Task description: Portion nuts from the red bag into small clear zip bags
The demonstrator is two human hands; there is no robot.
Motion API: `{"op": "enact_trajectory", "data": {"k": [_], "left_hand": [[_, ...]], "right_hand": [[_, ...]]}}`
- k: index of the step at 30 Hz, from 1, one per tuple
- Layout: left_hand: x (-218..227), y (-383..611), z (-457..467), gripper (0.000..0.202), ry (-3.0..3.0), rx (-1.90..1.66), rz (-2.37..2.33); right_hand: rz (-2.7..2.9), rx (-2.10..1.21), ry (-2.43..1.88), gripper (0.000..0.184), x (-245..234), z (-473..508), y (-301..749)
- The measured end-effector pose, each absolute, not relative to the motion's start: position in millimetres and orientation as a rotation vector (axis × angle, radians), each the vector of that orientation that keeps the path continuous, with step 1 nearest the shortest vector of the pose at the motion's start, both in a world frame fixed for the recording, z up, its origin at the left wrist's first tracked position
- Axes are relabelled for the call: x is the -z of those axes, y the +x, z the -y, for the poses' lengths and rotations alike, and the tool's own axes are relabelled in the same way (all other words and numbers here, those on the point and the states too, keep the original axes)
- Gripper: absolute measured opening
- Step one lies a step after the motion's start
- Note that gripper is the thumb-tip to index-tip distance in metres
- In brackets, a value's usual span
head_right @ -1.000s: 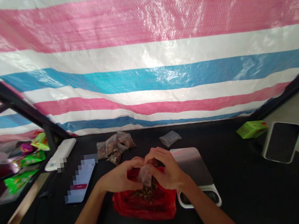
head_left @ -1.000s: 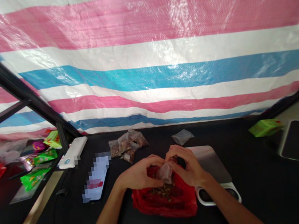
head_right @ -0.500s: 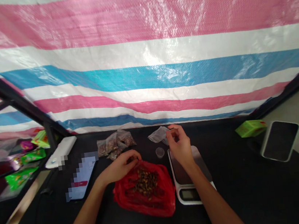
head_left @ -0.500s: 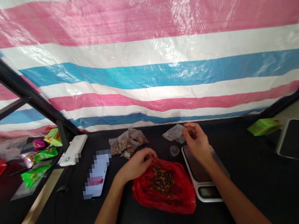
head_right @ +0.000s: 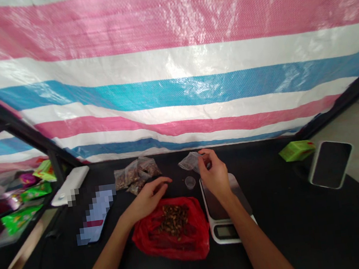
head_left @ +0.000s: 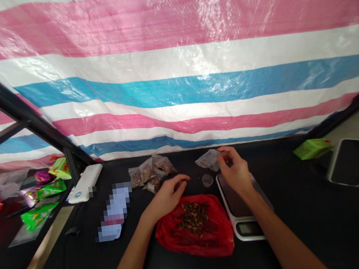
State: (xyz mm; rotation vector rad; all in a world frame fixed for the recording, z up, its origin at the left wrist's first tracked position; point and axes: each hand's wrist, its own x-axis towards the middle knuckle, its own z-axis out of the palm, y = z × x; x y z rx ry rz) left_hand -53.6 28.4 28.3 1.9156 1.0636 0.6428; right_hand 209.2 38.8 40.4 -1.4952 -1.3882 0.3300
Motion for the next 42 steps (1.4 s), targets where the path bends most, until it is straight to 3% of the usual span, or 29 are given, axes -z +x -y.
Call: {"op": "enact_trajectory", "data": {"k": [7, 13, 25, 42], "left_hand": [[-9.9, -28.3, -31.6, 0.046, 2.415, -0.556, -1.068], [-8.6, -21.7, -28.6, 0.049, 2.508, -0.412, -1.008], [-4.8, -27.3, -36.8, 0.023, 2.562, -0.497, -1.05], [-3.4, -31.9, -39.7, 0.017, 2.576, -0.588, -1.128]], "right_hand": [[1.352, -0.257, -1.607, 0.027, -36.3, -41.7, 218.3], [1.376, -0.282, -1.734, 0.03, -33.2, -47.1, 230.9], [1.421, -0.281, -1.844, 0.027, -34.6, -49.0, 244.9], [1.475, -0.313, -2.228, 0.028, -43.4, -47.6, 269.2]]}}
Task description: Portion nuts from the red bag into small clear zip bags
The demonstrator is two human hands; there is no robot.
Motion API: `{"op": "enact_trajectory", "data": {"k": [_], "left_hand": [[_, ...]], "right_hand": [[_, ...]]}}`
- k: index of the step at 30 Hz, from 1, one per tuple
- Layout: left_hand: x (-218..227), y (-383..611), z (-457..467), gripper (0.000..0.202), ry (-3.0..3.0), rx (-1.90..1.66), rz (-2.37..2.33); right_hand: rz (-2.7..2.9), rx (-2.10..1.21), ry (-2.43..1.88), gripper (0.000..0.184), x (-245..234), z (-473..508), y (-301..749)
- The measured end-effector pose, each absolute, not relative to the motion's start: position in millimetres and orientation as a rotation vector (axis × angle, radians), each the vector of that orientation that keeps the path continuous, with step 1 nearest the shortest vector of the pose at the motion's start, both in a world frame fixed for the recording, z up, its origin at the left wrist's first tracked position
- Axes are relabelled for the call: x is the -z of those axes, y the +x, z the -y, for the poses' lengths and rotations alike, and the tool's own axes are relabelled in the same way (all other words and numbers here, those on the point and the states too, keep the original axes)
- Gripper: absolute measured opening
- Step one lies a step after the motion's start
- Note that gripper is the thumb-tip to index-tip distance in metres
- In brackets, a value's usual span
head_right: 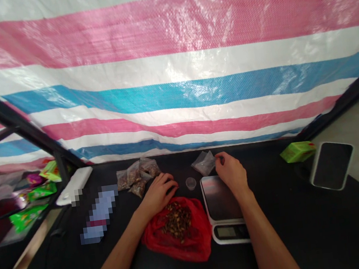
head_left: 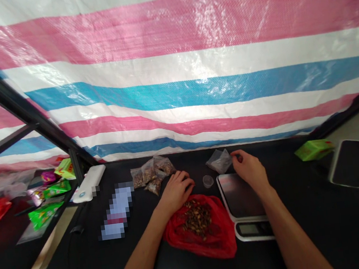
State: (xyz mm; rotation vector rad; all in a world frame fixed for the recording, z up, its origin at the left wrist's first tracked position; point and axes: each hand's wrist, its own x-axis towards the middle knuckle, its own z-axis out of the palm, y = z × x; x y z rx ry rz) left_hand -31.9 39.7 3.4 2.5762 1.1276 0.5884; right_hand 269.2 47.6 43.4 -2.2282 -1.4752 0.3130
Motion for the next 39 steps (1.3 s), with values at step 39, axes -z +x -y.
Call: {"op": "enact_trajectory", "data": {"k": [39], "left_hand": [[-18.3, -85.0, -49.0, 0.043, 2.144, -0.899, -2.301]], "right_hand": [[1.708, -0.264, -1.615, 0.024, -48.0, -39.6, 255.5]]}}
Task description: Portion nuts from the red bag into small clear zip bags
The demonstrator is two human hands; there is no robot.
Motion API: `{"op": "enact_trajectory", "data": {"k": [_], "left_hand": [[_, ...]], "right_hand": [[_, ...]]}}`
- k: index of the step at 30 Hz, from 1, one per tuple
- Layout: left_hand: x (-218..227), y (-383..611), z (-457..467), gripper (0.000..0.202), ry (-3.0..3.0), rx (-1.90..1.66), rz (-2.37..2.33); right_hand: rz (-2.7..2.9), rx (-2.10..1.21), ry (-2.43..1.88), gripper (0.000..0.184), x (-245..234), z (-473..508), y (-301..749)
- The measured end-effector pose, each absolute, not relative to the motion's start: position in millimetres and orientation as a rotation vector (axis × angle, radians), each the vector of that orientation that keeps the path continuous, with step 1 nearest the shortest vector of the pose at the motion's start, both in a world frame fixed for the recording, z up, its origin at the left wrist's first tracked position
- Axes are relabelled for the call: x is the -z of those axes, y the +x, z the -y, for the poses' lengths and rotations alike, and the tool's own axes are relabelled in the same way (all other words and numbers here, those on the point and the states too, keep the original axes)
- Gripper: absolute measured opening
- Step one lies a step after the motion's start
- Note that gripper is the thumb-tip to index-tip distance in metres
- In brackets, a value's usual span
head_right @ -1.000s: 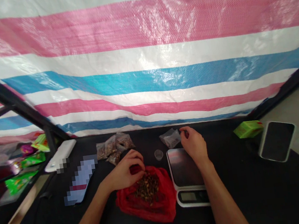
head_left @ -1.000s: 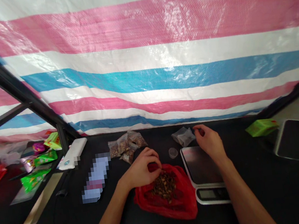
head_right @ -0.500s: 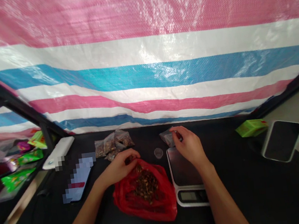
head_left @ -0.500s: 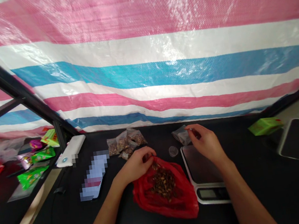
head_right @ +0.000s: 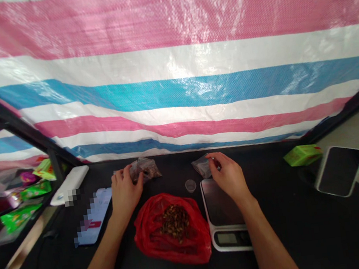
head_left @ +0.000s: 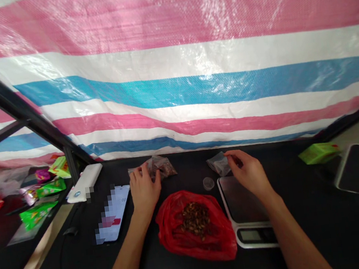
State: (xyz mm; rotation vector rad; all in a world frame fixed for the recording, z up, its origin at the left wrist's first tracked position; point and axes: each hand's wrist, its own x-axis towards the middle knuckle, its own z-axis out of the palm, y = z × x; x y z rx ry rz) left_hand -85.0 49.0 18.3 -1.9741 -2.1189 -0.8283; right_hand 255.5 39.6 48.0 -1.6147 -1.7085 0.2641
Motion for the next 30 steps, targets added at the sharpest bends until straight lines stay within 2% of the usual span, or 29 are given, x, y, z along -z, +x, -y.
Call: {"op": "enact_trajectory", "data": {"k": [2, 5, 9, 11, 13, 15, 18, 22, 30], "left_hand": [[-10.4, -93.6, -54.0, 0.039, -1.98, 0.68, 2.185], [-10.8, -99.0, -59.0, 0.028, -2.075, 0.804, 2.167], [-30.3, -91.4, -55.1, 0.021, -2.311, 1.449, 1.976], [-40.7, -84.5, -47.7, 0.024, -2.613, 1.811, 1.921], [-47.1, -77.4, -39.2, 0.026, -3.013, 1.986, 1.909], [-48.7, -70.9, -32.4, 0.031, -3.28, 2.014, 1.885], [-44.4, -63.2, -29.1, 0.034, -3.487, 1.905, 1.919], [-35.9, -60.1, -34.3, 0.039, -3.368, 1.992, 2.108], [-24.8, -65.1, -42.5, 0.039, -3.218, 1.968, 2.083]], "right_hand": [[1.713, -0.259, -1.609, 0.024, -47.2, -39.5, 254.7], [1.707, -0.252, -1.578, 0.023, -48.2, -39.0, 253.3], [1.718, -0.271, -1.455, 0.022, -55.0, -34.2, 245.7], [1.777, -0.302, -1.342, 0.021, -59.7, -28.6, 235.2], [1.84, -0.333, -1.24, 0.027, -63.2, -21.7, 220.1], [1.915, -0.354, -1.204, 0.035, -64.0, -15.7, 203.6], [1.982, -0.423, -1.173, 0.023, -60.9, -12.2, 185.2], [1.994, -0.582, -1.176, 0.013, -57.5, -16.0, 181.1], [1.946, -0.8, -1.25, 0.014, -55.7, -12.9, 176.1]]}}
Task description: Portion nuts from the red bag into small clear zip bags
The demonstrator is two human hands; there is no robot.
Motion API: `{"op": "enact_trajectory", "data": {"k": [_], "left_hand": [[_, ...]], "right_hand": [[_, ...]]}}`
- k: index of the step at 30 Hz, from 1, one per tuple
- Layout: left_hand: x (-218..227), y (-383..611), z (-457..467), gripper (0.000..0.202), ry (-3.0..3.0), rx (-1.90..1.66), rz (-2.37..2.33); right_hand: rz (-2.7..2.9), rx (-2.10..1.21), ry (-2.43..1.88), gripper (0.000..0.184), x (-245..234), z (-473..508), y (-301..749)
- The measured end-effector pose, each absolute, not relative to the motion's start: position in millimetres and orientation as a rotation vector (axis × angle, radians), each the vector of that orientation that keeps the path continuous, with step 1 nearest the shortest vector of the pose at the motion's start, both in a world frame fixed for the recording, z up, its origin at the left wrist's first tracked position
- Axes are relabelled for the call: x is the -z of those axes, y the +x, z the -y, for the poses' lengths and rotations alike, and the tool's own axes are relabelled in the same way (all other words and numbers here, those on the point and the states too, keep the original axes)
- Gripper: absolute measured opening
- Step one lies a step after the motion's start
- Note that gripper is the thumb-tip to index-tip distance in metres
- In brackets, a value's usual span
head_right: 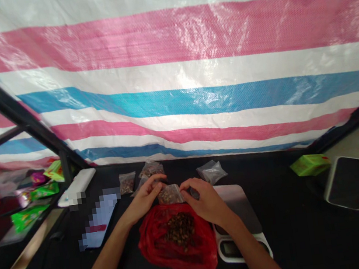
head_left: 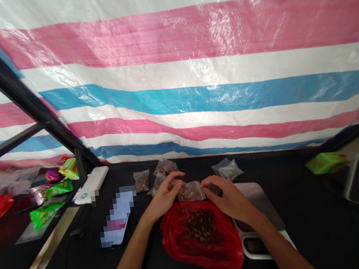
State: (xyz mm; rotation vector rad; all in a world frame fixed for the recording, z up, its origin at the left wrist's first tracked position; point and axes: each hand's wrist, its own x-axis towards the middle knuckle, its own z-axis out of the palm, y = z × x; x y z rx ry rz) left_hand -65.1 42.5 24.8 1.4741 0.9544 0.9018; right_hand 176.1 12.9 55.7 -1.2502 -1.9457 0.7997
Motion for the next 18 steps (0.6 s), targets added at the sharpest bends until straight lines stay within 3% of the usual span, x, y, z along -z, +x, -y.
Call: {"op": "enact_trajectory", "data": {"k": [5, 8, 18], "left_hand": [[-27.1, -62.3, -36.8, 0.025, 2.01, -1.173, -1.306], [-36.1, -60.1, -28.6, 0.016, 2.225, -1.145, -1.282], [-46.6, -44.8, -17.7, 0.026, 1.892, -0.824, -1.191]], "right_hand": [[1.837, -0.846, -1.258, 0.015, -51.2, -12.6, 169.0], [1.8, -0.838, -1.255, 0.015, -49.7, -13.9, 167.7], [1.918, -0.957, -1.258, 0.012, -51.3, -2.1, 153.4]]}}
